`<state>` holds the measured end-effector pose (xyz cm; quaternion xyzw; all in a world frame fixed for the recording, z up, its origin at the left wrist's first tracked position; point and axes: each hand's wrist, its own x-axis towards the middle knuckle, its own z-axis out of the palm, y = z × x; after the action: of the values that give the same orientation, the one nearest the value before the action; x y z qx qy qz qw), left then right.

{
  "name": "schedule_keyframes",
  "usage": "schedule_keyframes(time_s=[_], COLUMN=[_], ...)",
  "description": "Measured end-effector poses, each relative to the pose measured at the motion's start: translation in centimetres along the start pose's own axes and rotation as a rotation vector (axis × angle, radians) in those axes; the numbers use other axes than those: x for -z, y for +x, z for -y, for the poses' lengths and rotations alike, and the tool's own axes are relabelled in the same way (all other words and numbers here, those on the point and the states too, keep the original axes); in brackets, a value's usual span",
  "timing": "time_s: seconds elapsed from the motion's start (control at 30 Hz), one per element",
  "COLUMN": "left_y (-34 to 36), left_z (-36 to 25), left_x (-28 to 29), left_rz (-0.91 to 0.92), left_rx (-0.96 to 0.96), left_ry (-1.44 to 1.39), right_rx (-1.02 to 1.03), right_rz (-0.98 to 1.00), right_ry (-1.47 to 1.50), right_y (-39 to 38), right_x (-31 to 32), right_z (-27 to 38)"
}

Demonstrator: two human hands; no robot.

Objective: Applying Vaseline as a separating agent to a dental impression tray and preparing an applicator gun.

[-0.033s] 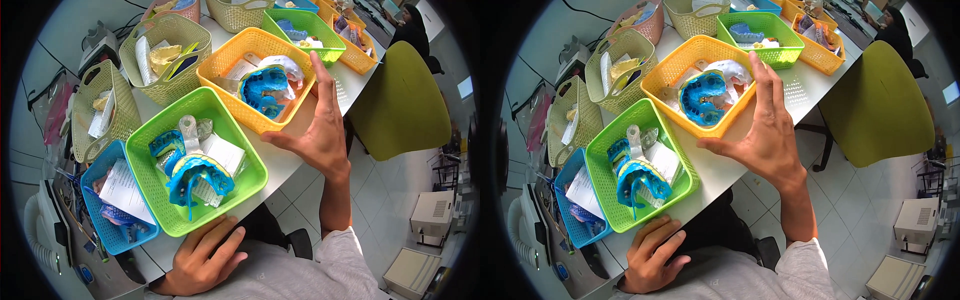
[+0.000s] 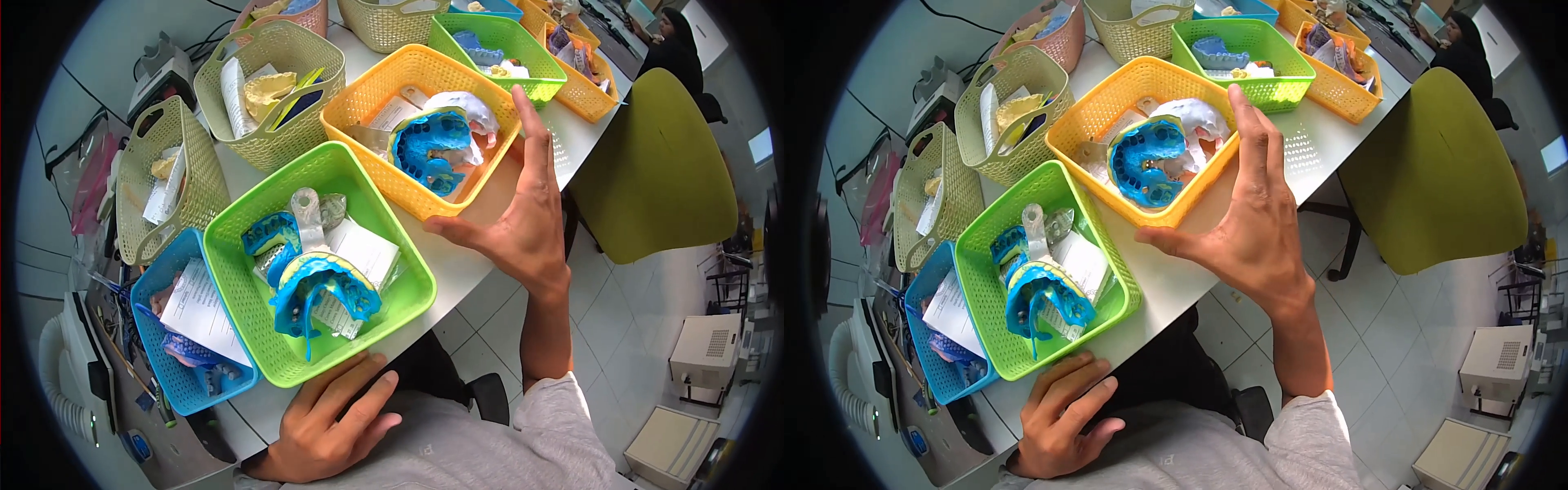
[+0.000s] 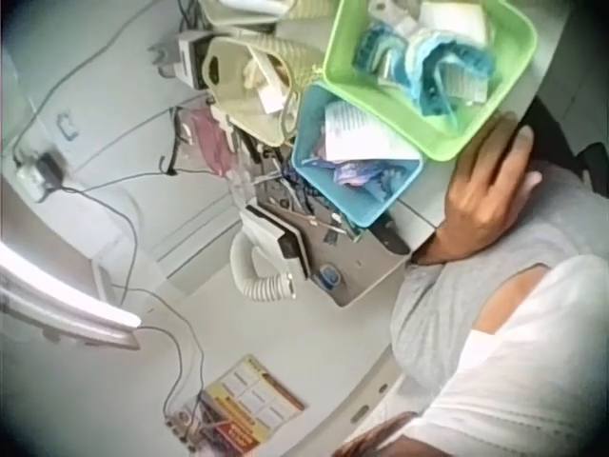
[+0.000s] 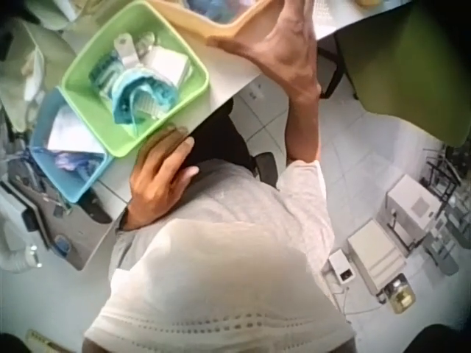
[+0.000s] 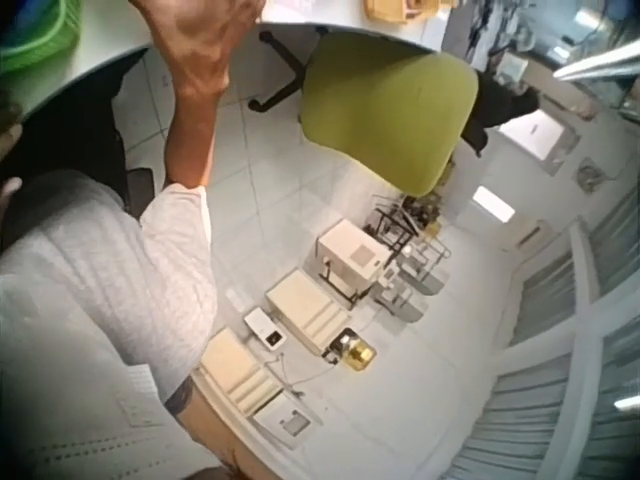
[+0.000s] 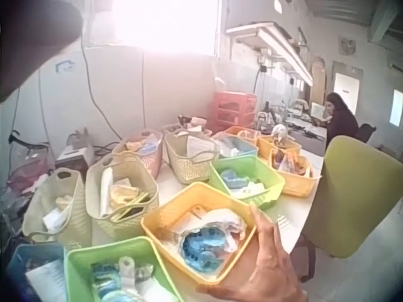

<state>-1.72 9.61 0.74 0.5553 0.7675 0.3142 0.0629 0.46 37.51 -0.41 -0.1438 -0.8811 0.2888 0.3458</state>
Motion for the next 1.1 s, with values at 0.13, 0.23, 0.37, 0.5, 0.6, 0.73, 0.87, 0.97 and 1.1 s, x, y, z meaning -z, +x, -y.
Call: schedule_keyframes(time_s=[0.13, 0.23, 0.37, 0.5, 0.6, 0.73, 0.87, 0.97, 1.1], left_y=[0.5, 0.7, 0.8, 0.9, 0.7, 0.8, 0.8, 1.6, 1.0], left_z=[-0.2, 0.0, -0.2, 0.2, 0.3, 0.4, 0.3, -0.9, -0.6], left_x=[0.1, -0.3, -0.1, -0.4, -0.4, -0.2, 0.1, 0.5, 0.2], left_rz=[-0.01, -0.031, -0.046, -0.08, -0.088, -0.092, -0.105, -0.223, -0.213], left_rx=[-0.017, -0.029, -0.014, -0.034, -0.028, -0.041, -0.06, -0.11, -0.101], left_ry=[0.034, 0.063, 0.072, 0.046, 0.034, 0.0, -0.006, 0.06, 0.029], right_rx=[0.073, 0.21, 0.227, 0.164, 0.117, 0.108, 0.184, 0.22, 0.348], right_rz=[-0.112, -0.198, -0.197, -0.14, -0.102, -0.2, -0.34, 0.033, 0.208], right_ry=[-0.048, -0.135, -0.146, -0.148, -0.081, 0.056, 0.128, -0.024, -0.182], right_y=[-1.0, -1.2, -1.0, -1.2, -1.5, -0.1, 2.2, 4.2, 6.0], right_x=[-0.5, -0.4, -0.2, 0.1, 0.8, 3.4, 5.8, 6.2, 4.1], right_z=[-0.1, 0.1, 0.2, 0.1, 0.0, -0.2, 0.4, 2.3, 2.8])
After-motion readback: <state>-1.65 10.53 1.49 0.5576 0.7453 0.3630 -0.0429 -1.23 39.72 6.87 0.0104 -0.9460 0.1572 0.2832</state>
